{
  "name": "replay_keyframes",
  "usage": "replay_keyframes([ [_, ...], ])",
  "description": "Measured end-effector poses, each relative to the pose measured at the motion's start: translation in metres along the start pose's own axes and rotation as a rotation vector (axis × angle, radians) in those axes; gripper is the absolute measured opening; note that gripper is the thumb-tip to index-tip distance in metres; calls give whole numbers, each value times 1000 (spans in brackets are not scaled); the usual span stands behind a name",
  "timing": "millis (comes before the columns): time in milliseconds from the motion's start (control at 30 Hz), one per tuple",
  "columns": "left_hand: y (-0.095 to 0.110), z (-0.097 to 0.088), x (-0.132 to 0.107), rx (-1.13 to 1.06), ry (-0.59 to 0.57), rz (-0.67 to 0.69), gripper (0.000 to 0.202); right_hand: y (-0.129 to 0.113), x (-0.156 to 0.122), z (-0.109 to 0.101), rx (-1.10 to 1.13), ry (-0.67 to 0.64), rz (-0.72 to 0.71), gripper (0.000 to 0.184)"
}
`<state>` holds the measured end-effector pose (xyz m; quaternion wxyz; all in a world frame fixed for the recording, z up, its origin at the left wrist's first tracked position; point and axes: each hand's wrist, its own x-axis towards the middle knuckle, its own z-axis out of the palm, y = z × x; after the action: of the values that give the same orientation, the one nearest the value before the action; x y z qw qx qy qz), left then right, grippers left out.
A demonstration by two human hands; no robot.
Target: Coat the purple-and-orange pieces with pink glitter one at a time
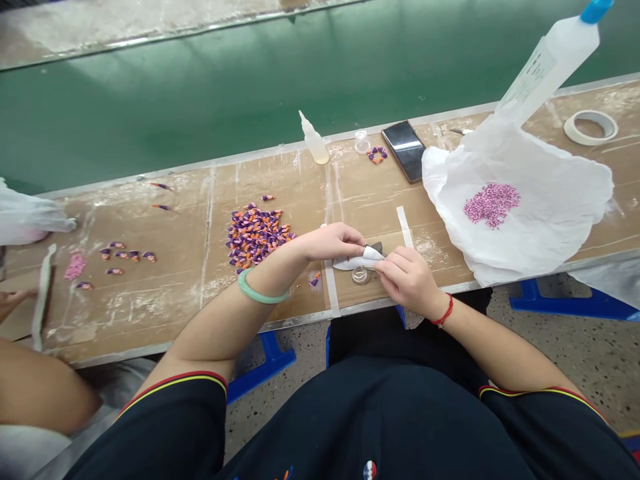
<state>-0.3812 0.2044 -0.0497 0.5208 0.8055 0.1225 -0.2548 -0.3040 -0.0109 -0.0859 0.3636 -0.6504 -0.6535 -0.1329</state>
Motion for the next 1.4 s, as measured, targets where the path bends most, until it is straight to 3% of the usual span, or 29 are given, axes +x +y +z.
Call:
replay_keyframes([
  [667, -3, -1, 3, -45, -7, 14, 26, 5, -4, 4, -40, 9, 8, 15],
  [867, -2, -2, 1, -104, -21, 16, 23, -1, 0, -1, 71, 54, 55, 17],
  [1133, 2, -1, 1, -56, -21, 10, 22, -2, -2, -4, 180, 11, 134, 15],
  [1400, 3, -2, -1, -43, -14, -6, 24, 2, 0, 0, 167, 9, 96, 15],
])
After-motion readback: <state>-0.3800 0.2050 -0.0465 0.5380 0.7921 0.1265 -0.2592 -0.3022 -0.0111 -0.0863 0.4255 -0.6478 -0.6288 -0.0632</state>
